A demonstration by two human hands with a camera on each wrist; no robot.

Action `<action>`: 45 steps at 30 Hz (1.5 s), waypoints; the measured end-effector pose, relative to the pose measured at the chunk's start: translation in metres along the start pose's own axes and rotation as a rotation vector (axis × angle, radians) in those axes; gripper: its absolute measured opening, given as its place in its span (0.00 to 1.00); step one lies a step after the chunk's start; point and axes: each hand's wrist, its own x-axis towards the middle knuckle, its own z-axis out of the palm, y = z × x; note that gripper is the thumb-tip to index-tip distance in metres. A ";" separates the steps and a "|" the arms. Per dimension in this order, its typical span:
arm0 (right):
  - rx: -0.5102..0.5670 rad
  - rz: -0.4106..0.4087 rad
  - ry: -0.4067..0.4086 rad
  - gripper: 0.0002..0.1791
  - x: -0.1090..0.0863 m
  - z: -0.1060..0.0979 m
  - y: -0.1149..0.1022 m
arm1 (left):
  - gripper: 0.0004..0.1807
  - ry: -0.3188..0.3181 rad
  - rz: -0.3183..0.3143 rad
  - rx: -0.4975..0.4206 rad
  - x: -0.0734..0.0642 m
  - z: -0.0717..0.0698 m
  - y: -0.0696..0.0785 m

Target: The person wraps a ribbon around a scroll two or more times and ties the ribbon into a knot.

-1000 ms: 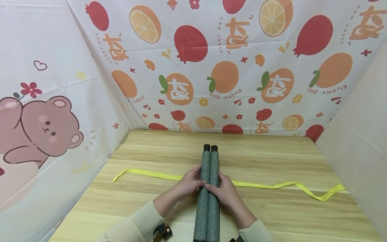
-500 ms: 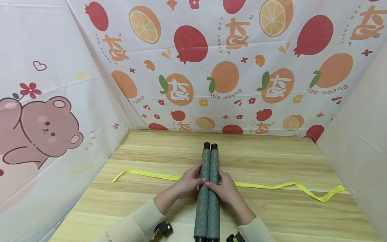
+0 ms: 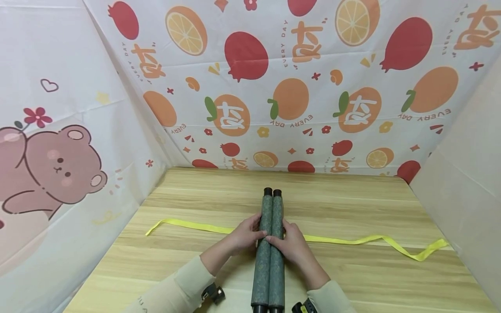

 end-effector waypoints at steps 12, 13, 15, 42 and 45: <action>-0.118 0.058 -0.099 0.44 -0.003 -0.007 -0.003 | 0.41 -0.053 -0.054 0.382 -0.003 -0.008 0.006; -0.128 0.063 -0.106 0.45 -0.003 -0.008 -0.003 | 0.41 -0.051 -0.047 0.429 -0.003 -0.008 0.007; -0.139 0.062 -0.118 0.46 -0.004 -0.010 -0.004 | 0.41 -0.048 -0.039 0.509 -0.003 -0.008 0.009; -0.021 0.132 -0.140 0.49 -0.003 -0.007 0.007 | 0.43 -0.210 -0.058 0.717 -0.005 -0.020 0.016; -0.025 0.140 -0.138 0.48 -0.003 -0.007 0.009 | 0.44 -0.222 -0.053 0.726 -0.004 -0.021 0.016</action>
